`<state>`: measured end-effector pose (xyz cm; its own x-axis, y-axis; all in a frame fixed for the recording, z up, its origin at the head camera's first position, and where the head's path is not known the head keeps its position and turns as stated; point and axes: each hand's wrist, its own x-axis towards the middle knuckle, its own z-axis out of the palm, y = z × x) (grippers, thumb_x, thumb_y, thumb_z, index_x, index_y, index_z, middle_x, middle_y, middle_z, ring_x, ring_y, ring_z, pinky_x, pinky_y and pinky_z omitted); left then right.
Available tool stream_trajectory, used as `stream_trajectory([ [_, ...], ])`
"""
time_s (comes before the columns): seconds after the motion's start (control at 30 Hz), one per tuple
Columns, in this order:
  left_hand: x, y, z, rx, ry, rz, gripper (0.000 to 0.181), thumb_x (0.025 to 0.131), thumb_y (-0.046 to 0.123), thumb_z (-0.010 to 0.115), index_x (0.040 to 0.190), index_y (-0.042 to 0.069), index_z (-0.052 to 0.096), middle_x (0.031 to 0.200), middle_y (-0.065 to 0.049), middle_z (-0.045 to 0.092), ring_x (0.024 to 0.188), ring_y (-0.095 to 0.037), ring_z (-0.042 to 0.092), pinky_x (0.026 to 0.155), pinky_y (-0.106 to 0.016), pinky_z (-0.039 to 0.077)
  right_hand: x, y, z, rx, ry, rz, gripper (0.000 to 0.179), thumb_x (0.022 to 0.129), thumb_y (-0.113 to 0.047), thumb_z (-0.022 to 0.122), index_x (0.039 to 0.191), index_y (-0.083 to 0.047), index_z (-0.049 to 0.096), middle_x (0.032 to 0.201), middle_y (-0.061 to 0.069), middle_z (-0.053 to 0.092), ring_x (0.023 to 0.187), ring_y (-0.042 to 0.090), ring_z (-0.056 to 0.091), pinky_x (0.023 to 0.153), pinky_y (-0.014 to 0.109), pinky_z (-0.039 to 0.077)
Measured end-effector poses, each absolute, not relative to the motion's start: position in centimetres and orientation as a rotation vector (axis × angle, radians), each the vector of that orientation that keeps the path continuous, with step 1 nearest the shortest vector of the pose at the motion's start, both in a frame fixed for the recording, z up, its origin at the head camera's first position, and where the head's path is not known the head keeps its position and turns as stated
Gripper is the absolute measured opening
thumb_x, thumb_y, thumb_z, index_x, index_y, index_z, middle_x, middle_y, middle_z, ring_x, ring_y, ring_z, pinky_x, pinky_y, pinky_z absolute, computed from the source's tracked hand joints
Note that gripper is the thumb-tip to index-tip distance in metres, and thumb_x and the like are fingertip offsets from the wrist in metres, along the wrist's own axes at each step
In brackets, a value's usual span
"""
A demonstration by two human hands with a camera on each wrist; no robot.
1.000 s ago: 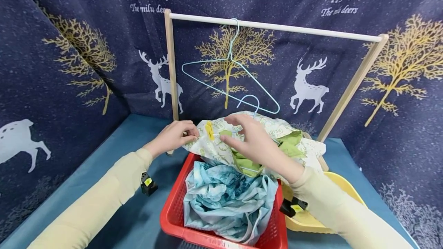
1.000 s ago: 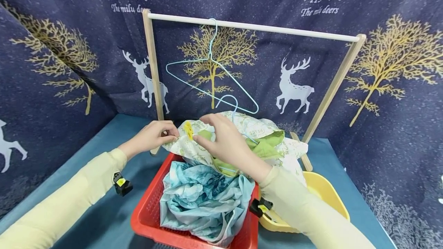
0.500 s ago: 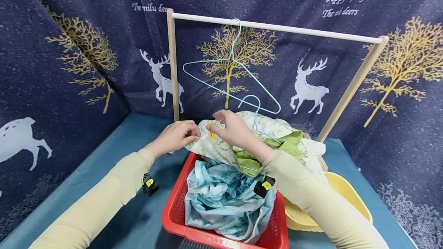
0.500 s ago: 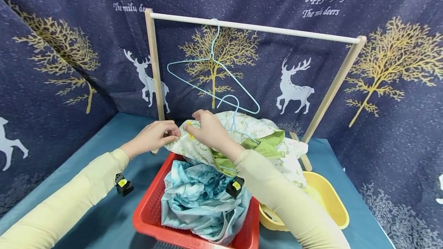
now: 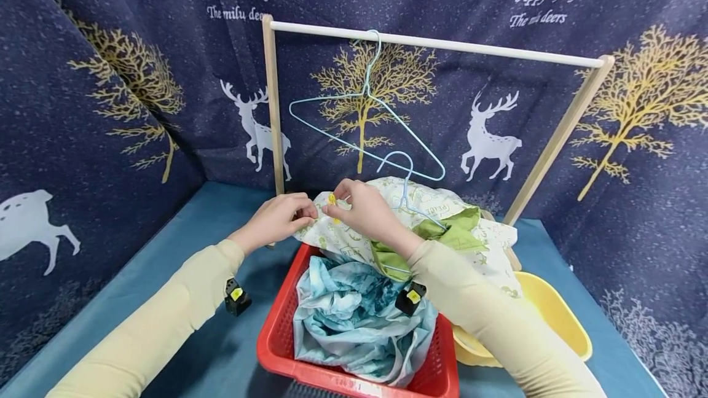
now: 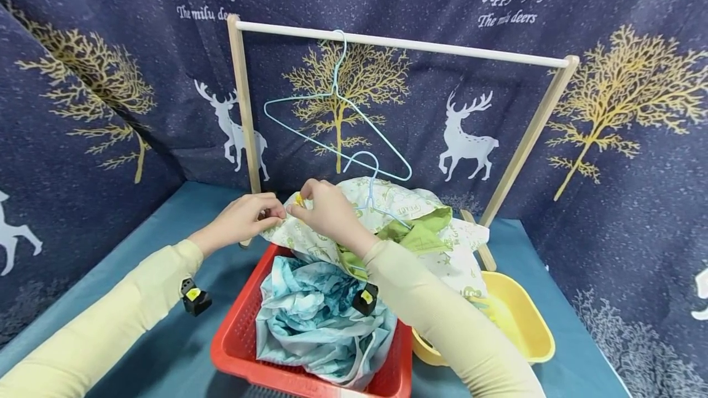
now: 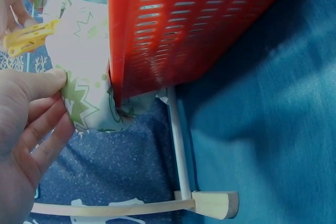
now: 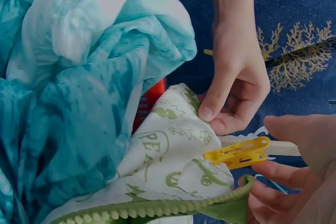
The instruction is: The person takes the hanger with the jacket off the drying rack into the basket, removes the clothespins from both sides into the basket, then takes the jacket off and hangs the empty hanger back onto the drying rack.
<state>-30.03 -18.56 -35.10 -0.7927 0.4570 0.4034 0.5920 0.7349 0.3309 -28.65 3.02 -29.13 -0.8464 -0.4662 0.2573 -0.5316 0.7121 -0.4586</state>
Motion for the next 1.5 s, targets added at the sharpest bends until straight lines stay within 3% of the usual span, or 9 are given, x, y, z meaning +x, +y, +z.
stream_trajectory([
  [0.37,-29.9,-18.4,-35.0,-0.835,-2.627,-0.627,0.005,0.092,0.019,0.07,0.093,0.014,0.071,0.083,0.004,0.063,0.07,-0.006,0.053,0.062,-0.024,0.043,-27.8,2.9,-29.9,0.908,-2.625,0.576,0.021,0.09,-0.025,0.073,0.097,-0.009,0.06,0.099,0.01,0.066,0.084,0.023,0.061,0.071,0.034,0.051],
  [0.57,-29.9,-18.5,-35.1,-0.841,-2.635,-0.634,0.004,0.091,0.018,0.071,0.093,0.014,0.071,0.083,0.004,0.063,0.07,-0.005,0.053,0.062,-0.023,0.043,-27.3,2.7,-29.9,0.921,-2.58,0.516,0.02,0.09,-0.019,0.073,0.085,-0.012,0.054,0.088,0.005,0.06,0.079,0.021,0.054,0.059,0.028,0.041],
  [1.03,-29.8,-18.6,-35.0,-0.852,-2.619,-0.657,0.005,0.091,0.018,0.071,0.092,0.013,0.071,0.083,0.004,0.064,0.07,-0.005,0.054,0.063,-0.023,0.045,-27.4,3.1,-30.0,0.928,-2.537,0.714,0.02,0.091,-0.013,0.071,0.078,-0.012,0.054,0.086,0.003,0.057,0.072,0.019,0.051,0.065,0.028,0.041],
  [1.3,-29.7,-18.7,-34.9,-0.86,-2.629,-0.678,0.005,0.091,0.019,0.071,0.092,0.014,0.072,0.084,0.004,0.065,0.071,-0.004,0.055,0.063,-0.023,0.045,-27.8,3.5,-29.9,0.909,-2.492,0.949,0.018,0.091,-0.009,0.07,0.076,-0.01,0.058,0.09,0.006,0.065,0.096,0.024,0.068,0.082,0.036,0.054],
  [1.5,-29.6,-18.6,-34.8,-0.853,-2.636,-0.678,0.006,0.091,0.019,0.071,0.092,0.014,0.072,0.085,0.004,0.065,0.072,-0.005,0.056,0.064,-0.023,0.046,-27.5,3.6,-29.6,0.901,-2.454,1.001,0.023,0.091,-0.01,0.069,0.073,-0.012,0.056,0.096,0.005,0.069,0.093,0.021,0.069,0.081,0.034,0.055],
])
